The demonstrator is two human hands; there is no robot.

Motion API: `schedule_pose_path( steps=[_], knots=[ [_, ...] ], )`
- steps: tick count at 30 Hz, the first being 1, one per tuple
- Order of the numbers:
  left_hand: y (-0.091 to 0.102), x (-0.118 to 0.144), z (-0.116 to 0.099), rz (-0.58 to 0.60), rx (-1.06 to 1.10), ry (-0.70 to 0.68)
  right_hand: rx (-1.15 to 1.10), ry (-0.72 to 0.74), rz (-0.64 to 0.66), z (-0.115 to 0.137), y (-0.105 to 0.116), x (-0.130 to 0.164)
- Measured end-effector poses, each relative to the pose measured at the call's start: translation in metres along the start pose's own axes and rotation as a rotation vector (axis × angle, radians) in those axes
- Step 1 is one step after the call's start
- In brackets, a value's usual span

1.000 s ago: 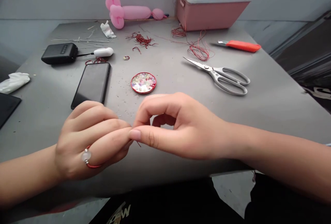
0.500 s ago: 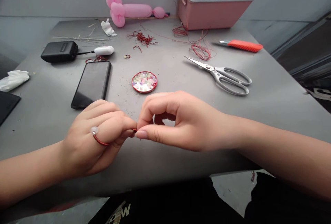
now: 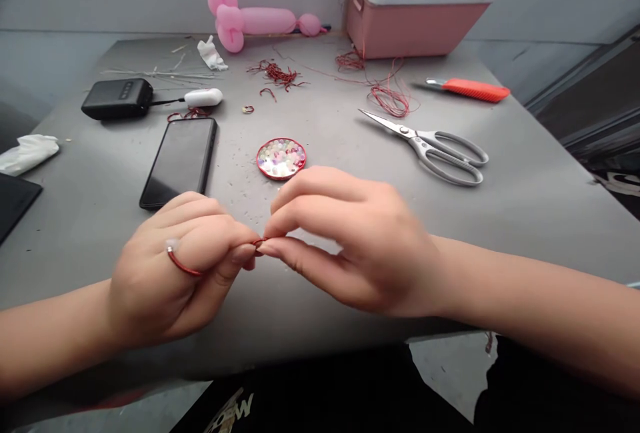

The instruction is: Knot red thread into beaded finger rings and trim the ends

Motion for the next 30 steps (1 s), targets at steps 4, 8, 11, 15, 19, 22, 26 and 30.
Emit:
schedule_pose_path(
  steps=[4, 8, 11, 15, 19, 22, 26, 30],
  knots=[
    [0.001, -0.002, -0.002, 0.063, 0.135, 0.135, -0.29, -0.134, 0.0, -0.004, 0.0, -0.002],
    [0.001, -0.002, -0.003, 0.068, 0.176, 0.144, -0.33, -0.18, -0.017, -0.005, -0.004, 0.0],
    [-0.001, -0.001, -0.002, 0.082, 0.177, 0.131, -0.328, -0.224, -0.006, -0.006, -0.006, 0.002],
    [-0.003, -0.001, -0.002, 0.096, 0.158, 0.115, -0.284, -0.235, -0.015, -0.008, -0.008, 0.003],
    [-0.006, 0.0, -0.001, 0.12, 0.141, 0.083, -0.162, -0.213, 0.047, -0.003, -0.01, 0.004],
    [-0.007, 0.002, -0.001, 0.094, 0.155, -0.02, 0.004, -0.131, 0.025, 0.005, -0.009, 0.004],
    [-0.004, 0.0, 0.001, 0.076, 0.181, 0.018, -0.146, -0.208, 0.024, 0.003, -0.005, 0.003],
    [-0.001, -0.008, 0.003, 0.157, 0.464, 0.242, -0.691, -0.425, 0.071, -0.012, -0.005, 0.001]
  ],
)
Point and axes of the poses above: each hand's wrist, its own x-axis away from the middle knuckle, its own y-axis out of the back of the hand, z = x × y, the point moved 2 cm from there along -x, towards the middle knuckle, and after that the axes turned 9 degrees about y, right-handed, at the moved point
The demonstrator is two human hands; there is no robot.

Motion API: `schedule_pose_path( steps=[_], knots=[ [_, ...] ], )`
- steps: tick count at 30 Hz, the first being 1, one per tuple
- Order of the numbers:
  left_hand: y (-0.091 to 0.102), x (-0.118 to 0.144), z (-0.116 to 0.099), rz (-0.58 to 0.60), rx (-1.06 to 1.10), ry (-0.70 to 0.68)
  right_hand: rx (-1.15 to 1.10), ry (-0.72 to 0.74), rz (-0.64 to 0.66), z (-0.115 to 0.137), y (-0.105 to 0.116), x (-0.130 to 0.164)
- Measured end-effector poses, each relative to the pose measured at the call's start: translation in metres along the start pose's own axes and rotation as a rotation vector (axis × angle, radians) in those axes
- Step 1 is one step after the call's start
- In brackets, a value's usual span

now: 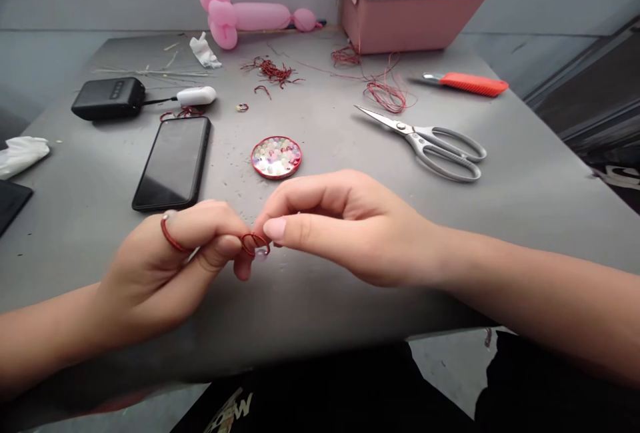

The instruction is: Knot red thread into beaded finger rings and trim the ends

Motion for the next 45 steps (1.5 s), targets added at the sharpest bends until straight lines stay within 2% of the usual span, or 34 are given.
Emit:
schedule_pose_path(
  steps=[3, 6, 9, 12, 14, 17, 25, 31, 34, 37, 45],
  knots=[
    [0.001, -0.002, -0.002, 0.036, 0.196, 0.108, -0.211, 0.017, 0.02, -0.007, 0.001, -0.002],
    [0.0, -0.001, -0.003, 0.05, 0.27, 0.139, -0.247, 0.1, -0.034, -0.012, -0.002, -0.002],
    [-0.001, 0.0, -0.004, 0.054, 0.292, 0.141, -0.153, 0.153, -0.088, -0.011, -0.004, -0.002],
    [-0.001, 0.0, -0.004, 0.069, 0.314, 0.185, 0.071, 0.264, -0.139, -0.005, -0.003, -0.001],
    [-0.002, 0.0, -0.003, 0.106, 0.368, 0.224, 0.224, 0.324, -0.166, -0.001, -0.003, 0.0],
    [-0.004, 0.001, -0.001, 0.179, 0.451, 0.268, 0.336, 0.377, -0.178, 0.003, -0.005, 0.002],
    [-0.007, -0.001, 0.0, 0.317, 0.636, 0.389, 0.464, 0.43, -0.164, 0.005, -0.007, 0.003],
    [-0.006, -0.002, 0.0, 0.282, 0.594, 0.333, 0.46, 0.414, -0.161, 0.008, -0.004, 0.003],
    [-0.006, -0.002, 0.0, 0.25, 0.601, 0.348, 0.475, 0.426, -0.155, 0.01, -0.005, 0.002],
    [-0.008, 0.0, 0.001, 0.279, 0.723, 0.424, 0.523, 0.447, -0.15, 0.01, -0.006, 0.003],
    [-0.01, 0.001, 0.0, 0.458, 1.071, 0.577, 0.522, 0.502, -0.041, 0.011, -0.001, 0.004]
  ],
)
Point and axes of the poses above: each hand's wrist, its own x-axis away from the middle knuckle, its own y-axis out of the back of the hand, z = x × y, the point moved 2 cm from there along -x, towards the middle knuckle, and after that the axes turned 9 degrees about y, right-handed, at the moved point
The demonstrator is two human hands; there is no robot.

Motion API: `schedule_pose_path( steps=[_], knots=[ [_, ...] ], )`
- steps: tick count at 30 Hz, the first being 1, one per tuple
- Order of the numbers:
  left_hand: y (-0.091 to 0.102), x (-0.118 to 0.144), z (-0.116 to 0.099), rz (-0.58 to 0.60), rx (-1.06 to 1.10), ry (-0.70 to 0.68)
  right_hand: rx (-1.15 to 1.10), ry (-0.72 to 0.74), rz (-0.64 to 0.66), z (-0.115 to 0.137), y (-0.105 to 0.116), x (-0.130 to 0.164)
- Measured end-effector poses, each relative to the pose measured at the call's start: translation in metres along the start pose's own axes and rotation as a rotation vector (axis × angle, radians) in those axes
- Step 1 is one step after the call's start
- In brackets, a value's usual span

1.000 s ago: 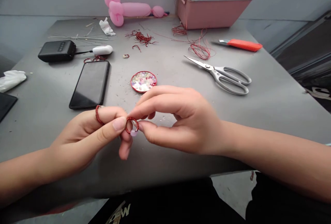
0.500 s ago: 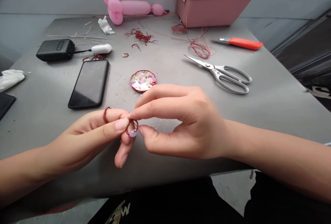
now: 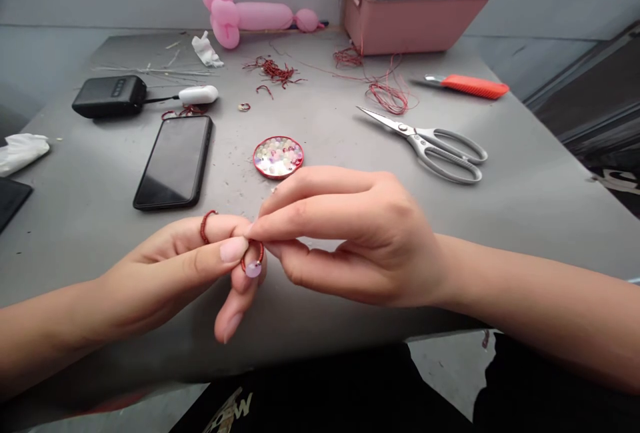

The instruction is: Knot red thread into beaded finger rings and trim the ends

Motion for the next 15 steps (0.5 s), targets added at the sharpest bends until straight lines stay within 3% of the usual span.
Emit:
schedule_pose_path(
  steps=[6, 13, 15],
  knots=[
    [0.0019, -0.0007, 0.0016, 0.016, 0.024, 0.048, 0.204, 0.013, -0.111, 0.0038, -0.0086, 0.003],
    [0.0015, -0.002, 0.0008, 0.186, 0.118, 0.203, 0.077, 0.061, -0.03, -0.0002, -0.0061, 0.0014],
    [0.0011, -0.0024, 0.0014, 0.143, 0.094, 0.206, 0.094, 0.043, -0.013, -0.0014, -0.0059, 0.0015]
  ],
)
Point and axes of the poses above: each hand's wrist, its own x-axis away from the middle knuckle, its own y-axis out of the back of the hand, z = x × y, the point moved 2 cm from there along -x, towards the middle knuckle, and after that the axes turned 9 degrees about y, right-handed, at the moved point
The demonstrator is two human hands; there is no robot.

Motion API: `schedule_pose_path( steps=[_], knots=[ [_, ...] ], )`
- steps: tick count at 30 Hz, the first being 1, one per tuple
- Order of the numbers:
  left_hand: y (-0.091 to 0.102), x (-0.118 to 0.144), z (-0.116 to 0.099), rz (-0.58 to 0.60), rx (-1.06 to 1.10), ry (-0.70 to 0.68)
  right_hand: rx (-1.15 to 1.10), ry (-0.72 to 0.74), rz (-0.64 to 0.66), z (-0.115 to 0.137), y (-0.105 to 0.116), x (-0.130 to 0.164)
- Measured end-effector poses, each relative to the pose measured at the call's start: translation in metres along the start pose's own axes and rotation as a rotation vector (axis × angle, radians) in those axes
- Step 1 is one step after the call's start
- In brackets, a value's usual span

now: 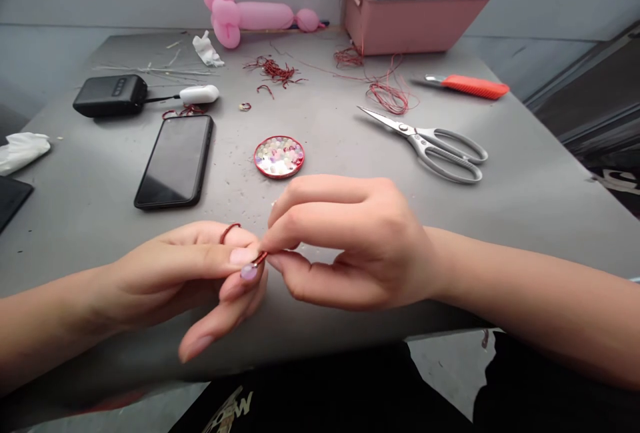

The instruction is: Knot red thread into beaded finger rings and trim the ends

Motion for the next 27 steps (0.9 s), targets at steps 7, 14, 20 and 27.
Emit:
schedule_pose_path(
  steps=[7, 14, 20, 27],
  knots=[
    [0.001, 0.007, 0.0, -0.686, -0.595, -0.528, 0.202, -0.198, -0.025, 0.006, -0.005, 0.003],
    [0.002, 0.006, -0.004, -0.751, -0.498, -0.444, -0.091, -0.258, 0.016, 0.003, -0.002, -0.001],
    [0.001, 0.005, -0.005, -0.656, -0.31, -0.455, -0.379, -0.308, -0.002, -0.002, -0.001, -0.001],
    [0.003, 0.003, -0.007, -0.624, -0.207, -0.507, -0.55, -0.541, -0.142, -0.014, -0.006, 0.004]
  ],
)
Point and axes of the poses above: each hand's wrist, its own x-axis away from the middle knuckle, its own y-axis out of the back of the hand, z = x × y, the point moved 2 cm from there along -x, towards the middle knuckle, and after that the axes turned 9 degrees about y, right-handed, at the moved point
